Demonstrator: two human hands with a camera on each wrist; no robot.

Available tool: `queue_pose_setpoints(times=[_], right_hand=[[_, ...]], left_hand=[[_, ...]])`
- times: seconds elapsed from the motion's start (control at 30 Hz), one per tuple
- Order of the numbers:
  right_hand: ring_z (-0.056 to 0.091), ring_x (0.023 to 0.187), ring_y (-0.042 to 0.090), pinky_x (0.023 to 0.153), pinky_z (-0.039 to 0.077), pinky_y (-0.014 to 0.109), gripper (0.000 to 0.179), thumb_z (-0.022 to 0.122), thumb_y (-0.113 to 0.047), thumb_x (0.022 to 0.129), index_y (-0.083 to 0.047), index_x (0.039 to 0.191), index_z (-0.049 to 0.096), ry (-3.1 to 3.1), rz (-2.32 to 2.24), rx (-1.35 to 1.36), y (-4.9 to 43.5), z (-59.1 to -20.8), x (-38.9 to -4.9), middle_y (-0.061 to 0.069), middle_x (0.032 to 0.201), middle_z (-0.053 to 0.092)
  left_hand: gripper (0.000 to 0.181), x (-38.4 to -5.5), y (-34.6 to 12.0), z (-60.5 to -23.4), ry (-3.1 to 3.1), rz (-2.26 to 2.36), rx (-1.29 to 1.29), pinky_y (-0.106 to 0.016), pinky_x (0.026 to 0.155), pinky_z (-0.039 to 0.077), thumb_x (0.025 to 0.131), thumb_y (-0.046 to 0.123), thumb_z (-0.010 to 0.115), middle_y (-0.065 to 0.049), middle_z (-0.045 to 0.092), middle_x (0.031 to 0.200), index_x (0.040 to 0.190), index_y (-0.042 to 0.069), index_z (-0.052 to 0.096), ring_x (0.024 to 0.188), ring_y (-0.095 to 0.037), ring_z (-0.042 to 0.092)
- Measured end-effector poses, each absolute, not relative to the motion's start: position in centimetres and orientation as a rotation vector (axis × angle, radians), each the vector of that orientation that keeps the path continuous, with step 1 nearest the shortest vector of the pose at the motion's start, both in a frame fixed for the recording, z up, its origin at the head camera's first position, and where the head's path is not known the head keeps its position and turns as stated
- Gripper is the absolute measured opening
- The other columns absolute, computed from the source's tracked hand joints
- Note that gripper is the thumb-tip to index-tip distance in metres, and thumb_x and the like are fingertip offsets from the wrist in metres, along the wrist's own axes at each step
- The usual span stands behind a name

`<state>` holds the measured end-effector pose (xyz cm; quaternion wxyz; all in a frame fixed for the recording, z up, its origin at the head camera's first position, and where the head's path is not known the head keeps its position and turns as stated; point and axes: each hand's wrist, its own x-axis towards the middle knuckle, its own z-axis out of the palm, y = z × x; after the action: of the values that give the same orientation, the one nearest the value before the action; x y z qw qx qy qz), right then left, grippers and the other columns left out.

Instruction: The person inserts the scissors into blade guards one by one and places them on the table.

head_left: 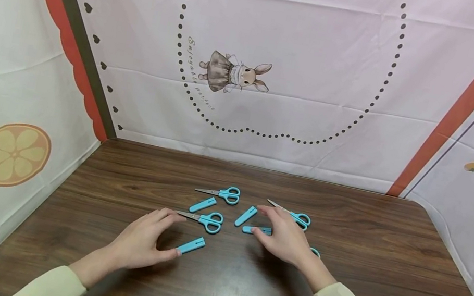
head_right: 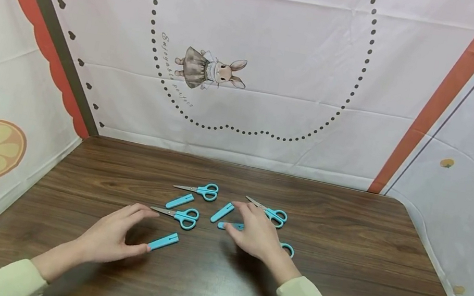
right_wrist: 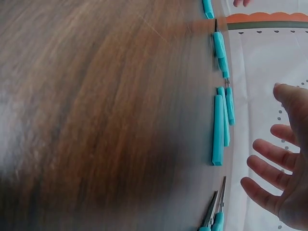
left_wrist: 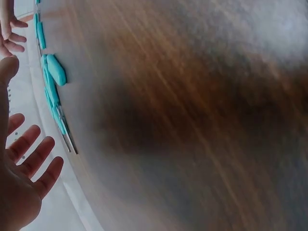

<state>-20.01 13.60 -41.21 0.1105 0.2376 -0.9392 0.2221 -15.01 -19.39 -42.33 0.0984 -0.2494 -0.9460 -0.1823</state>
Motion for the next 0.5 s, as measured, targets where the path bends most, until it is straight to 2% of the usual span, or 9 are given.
queue_pose_setpoints(times=[0.17,0.37,0.5], right_hand=[[0.053,0.115,0.026,0.088,0.045,0.046,0.049,0.067,-0.039,0.082,-0.019,0.125,0.056,-2.772,0.664,0.689,13.0,-41.1,-20.0,0.003,0.121,0.059],[0.055,0.111,0.026,0.088,0.044,0.045,0.050,0.066,-0.041,0.082,-0.018,0.125,0.056,-2.762,0.659,0.729,12.3,-41.2,-20.0,0.004,0.119,0.059],[0.056,0.108,0.025,0.086,0.045,0.045,0.051,0.063,-0.043,0.083,-0.017,0.127,0.055,-2.776,0.641,0.734,11.8,-41.2,-20.0,0.004,0.117,0.059]], left_hand=[[0.066,-15.0,-19.1,-42.6,-2.818,-0.535,-0.765,-0.039,0.084,0.046,0.068,0.052,0.074,0.012,0.051,0.114,0.124,0.025,0.053,0.105,-0.011,0.053],[0.066,-15.0,-18.8,-42.7,-2.840,-0.541,-0.761,-0.039,0.084,0.046,0.068,0.051,0.075,0.011,0.053,0.113,0.124,0.025,0.053,0.103,-0.011,0.054],[0.066,-14.9,-18.6,-42.9,-2.843,-0.530,-0.779,-0.034,0.079,0.047,0.068,0.051,0.074,0.011,0.055,0.109,0.125,0.025,0.053,0.097,-0.006,0.054]])
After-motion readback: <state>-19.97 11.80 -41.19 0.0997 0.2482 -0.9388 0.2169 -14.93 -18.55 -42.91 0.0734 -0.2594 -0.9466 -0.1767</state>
